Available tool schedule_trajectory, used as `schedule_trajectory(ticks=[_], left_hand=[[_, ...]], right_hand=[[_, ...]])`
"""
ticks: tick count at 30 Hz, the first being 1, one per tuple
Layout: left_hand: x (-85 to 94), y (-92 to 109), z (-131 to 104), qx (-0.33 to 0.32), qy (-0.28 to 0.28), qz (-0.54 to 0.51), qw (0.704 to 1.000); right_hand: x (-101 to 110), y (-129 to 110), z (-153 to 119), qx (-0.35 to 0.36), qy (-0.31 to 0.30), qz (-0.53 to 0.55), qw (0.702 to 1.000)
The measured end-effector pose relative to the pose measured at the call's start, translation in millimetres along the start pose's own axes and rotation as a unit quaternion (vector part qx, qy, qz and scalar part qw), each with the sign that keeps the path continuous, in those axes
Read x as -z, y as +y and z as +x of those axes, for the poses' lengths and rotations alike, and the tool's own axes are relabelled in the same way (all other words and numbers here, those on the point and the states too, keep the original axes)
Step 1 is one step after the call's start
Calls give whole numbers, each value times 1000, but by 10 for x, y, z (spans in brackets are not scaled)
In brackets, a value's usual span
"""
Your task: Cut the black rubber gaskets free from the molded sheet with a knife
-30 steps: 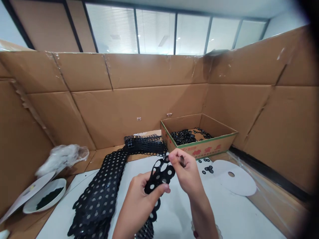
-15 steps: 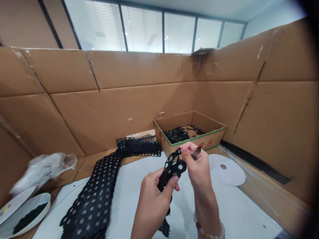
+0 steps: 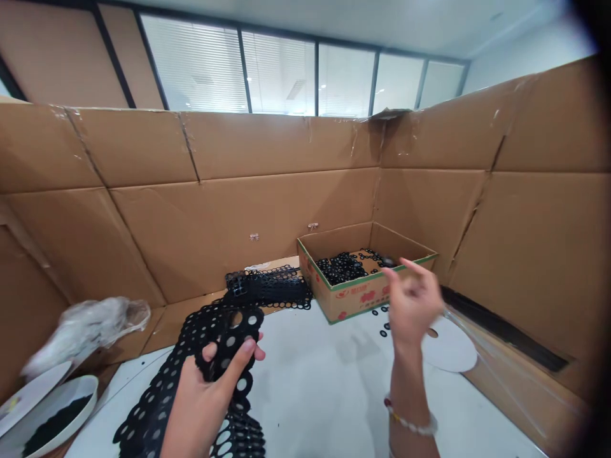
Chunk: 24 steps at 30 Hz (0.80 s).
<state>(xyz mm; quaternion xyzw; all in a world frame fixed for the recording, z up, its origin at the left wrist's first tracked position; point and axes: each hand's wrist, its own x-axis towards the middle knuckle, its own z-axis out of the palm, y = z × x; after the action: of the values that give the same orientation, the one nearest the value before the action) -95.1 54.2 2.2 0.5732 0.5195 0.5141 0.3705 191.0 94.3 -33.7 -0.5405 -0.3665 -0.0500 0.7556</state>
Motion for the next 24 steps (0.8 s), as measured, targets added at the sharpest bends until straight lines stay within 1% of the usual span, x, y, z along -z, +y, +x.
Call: schedule_trajectory(ticks=[3, 6, 8, 10, 13, 15, 18, 21, 23, 24], left_hand=[[40, 48, -65, 1, 20, -25, 999], [-14, 125, -135, 5, 33, -41, 999], [-72, 161, -173, 14, 41, -59, 997], [-125, 175, -206, 23, 50, -70, 996], [-184, 171, -246, 27, 40, -86, 995], [-213, 168, -263, 33, 29, -114, 992], [-243, 178, -275, 42, 27, -166, 985], [-256, 205, -286, 53, 37, -189, 980], [-257, 222, -298, 59, 44, -191, 979], [-256, 226, -303, 55, 47, -187, 980]], right_hand=[[-100, 31, -16, -13, 4, -47, 999], [-54, -131, -106, 2, -23, -42, 999], [23, -329, -211, 37, -76, -13, 996], [85, -552, -347, 91, -153, 33, 984], [83, -823, -569, 174, -265, 96, 944], [19, -915, -690, 204, -316, 120, 919], [-105, -941, -794, 205, -367, 144, 896], [-166, -929, -827, 199, -386, 164, 886], [-152, -938, -834, 174, -398, 174, 884], [-135, -949, -836, 143, -409, 180, 883]])
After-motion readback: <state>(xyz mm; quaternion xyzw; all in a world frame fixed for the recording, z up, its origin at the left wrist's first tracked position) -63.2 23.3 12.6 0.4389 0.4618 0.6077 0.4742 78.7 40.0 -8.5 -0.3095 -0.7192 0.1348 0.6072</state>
